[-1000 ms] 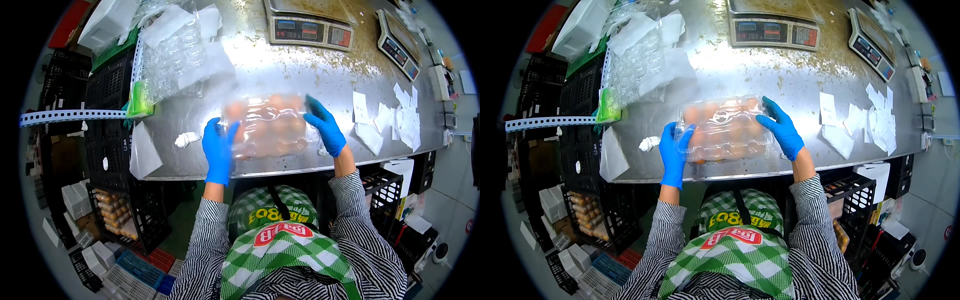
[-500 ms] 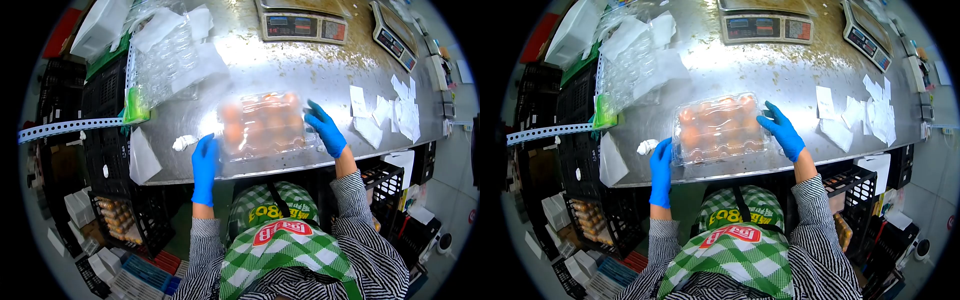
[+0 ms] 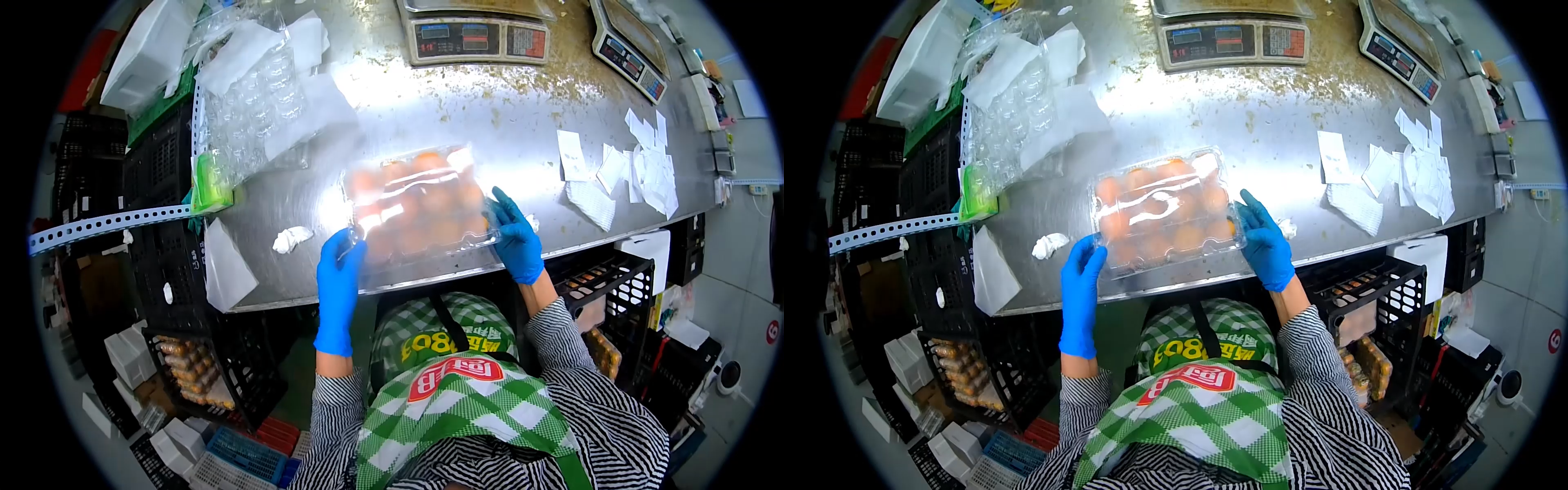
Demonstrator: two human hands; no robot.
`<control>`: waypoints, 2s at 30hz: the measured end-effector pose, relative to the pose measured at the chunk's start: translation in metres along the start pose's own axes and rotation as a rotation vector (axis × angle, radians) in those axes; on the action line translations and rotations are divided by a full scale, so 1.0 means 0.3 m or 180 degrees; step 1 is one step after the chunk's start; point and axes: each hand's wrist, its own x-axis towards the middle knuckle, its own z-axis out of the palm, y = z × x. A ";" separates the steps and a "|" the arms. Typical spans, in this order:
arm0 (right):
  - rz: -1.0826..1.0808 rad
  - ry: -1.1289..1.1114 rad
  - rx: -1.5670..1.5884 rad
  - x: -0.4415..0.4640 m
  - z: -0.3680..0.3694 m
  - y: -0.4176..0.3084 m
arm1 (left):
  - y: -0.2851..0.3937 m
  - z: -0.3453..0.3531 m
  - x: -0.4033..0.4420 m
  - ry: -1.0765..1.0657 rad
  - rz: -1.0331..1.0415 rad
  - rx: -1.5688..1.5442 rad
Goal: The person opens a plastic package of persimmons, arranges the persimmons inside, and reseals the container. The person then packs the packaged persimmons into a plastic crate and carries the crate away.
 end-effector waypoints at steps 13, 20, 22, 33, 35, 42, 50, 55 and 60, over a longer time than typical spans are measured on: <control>-0.0111 0.0699 -0.2260 0.082 0.043 0.031 | -0.035 -0.015 0.028 0.0029 0.0240 0.0280; -0.0031 0.0690 -0.2273 0.105 0.051 0.004 | -0.011 -0.017 0.014 -0.0016 0.0134 0.0361; 0.0009 0.0593 -0.2456 0.112 0.047 -0.014 | -0.022 -0.017 0.018 -0.0036 0.0140 0.0369; 0.0449 0.0088 -0.1115 0.080 0.025 -0.061 | 0.009 0.007 0.019 -0.0057 0.0039 -0.0099; 0.0590 0.0356 0.0051 0.082 -0.033 -0.056 | 0.010 0.005 0.028 0.0017 -0.0041 -0.0118; 0.0996 0.0450 -0.1948 0.142 0.000 -0.100 | -0.036 -0.041 0.136 -0.0464 -0.0709 0.0244; 0.1268 0.0003 -0.2974 0.149 0.004 -0.137 | -0.043 -0.059 0.172 -0.0833 -0.0712 -0.0012; 0.1190 0.0011 -0.2858 0.140 -0.016 -0.105 | -0.065 -0.054 0.167 -0.0781 -0.0472 0.0352; 0.0881 0.0280 -0.2924 0.132 -0.005 -0.078 | -0.092 -0.043 0.161 -0.0643 -0.0364 0.0417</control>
